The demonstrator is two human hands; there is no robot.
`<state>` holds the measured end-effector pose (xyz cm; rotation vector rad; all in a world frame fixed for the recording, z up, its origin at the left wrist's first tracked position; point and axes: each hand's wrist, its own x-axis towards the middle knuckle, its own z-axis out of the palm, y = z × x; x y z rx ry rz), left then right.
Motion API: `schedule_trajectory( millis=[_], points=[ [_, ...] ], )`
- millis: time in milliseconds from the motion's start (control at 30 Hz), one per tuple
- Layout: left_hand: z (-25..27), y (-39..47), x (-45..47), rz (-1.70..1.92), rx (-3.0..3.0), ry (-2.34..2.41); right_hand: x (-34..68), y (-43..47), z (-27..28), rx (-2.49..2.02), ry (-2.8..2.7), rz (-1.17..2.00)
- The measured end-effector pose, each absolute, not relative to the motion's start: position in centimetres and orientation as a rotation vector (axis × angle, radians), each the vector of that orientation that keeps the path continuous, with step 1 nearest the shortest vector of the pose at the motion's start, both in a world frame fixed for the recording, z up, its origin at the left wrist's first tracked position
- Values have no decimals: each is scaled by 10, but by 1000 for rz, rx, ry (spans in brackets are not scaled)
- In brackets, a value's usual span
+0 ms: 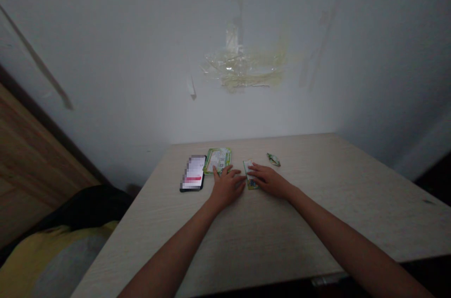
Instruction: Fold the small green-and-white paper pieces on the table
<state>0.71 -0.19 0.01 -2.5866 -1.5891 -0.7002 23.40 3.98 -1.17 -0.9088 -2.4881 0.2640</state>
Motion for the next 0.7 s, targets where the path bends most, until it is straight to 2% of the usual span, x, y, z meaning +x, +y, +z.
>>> schedule_trajectory(
  millis=[700],
  points=[
    [5,-3,7,-641,-2601,-1616,232,38,-12,-931,-2460,274]
  ],
)
